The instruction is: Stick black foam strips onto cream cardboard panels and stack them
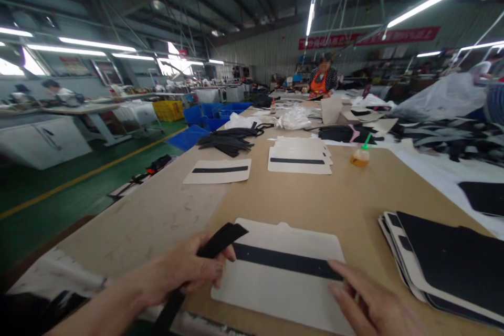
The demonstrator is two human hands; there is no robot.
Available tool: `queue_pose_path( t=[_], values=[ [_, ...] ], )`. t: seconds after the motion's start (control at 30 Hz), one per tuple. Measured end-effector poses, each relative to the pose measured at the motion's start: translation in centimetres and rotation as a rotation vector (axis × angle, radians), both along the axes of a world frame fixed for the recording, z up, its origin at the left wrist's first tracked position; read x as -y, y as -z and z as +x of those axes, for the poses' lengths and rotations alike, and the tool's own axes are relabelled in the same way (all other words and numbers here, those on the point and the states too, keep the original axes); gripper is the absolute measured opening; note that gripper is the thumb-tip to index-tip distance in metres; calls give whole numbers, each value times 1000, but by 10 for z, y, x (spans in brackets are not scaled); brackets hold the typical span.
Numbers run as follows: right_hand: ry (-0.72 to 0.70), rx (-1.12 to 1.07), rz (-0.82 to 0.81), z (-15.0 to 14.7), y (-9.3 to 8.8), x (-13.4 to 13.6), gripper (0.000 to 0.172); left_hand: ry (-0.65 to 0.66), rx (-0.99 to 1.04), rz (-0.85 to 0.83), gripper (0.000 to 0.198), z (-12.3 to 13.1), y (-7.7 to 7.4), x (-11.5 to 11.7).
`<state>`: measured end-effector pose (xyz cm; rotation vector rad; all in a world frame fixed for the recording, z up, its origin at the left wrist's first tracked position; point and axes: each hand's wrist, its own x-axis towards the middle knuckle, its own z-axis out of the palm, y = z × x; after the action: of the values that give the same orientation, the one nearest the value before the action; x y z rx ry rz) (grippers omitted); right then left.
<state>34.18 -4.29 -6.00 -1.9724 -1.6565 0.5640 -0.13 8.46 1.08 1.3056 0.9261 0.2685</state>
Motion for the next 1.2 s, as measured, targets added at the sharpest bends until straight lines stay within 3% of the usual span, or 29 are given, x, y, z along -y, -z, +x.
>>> queue_pose_path(
  t=[0.1, 0.2, 0.4, 0.57, 0.7, 0.77, 0.87, 0.97, 1.1, 1.2],
  values=[
    [-117, -134, 3, -46, -30, -11, 44, 36, 249, -193, 44, 34, 11, -1],
    [-101, -343, 34, -82, -47, -25, 47, 61, 394, -306, 47, 56, 18, 0],
    [-7, -663, 145, -95, -38, -44, 55, 92, 432, -391, 52, 71, 22, 6],
    [-7, -603, 440, -92, -37, -48, 25, 50, 420, -388, 61, 76, 26, 10],
    [16, -707, 515, -89, -36, -45, 20, 66, 438, -415, 67, 77, 28, 11],
    [76, -814, 477, -87, -34, -45, 27, 50, 423, -371, 55, 77, 27, 11],
    [207, -1042, 371, -89, -34, -44, 42, -91, 379, -232, 40, 77, 21, 14],
    [172, -1227, 280, -100, -36, -40, 45, -217, 327, -69, 42, 82, 17, 17],
    [42, -1269, 184, -120, -38, -38, 39, -153, 184, 116, 42, 89, 10, 24],
    [93, -1334, 201, -116, -46, -38, 37, -15, -28, 322, 25, 77, -6, 34]
  ],
)
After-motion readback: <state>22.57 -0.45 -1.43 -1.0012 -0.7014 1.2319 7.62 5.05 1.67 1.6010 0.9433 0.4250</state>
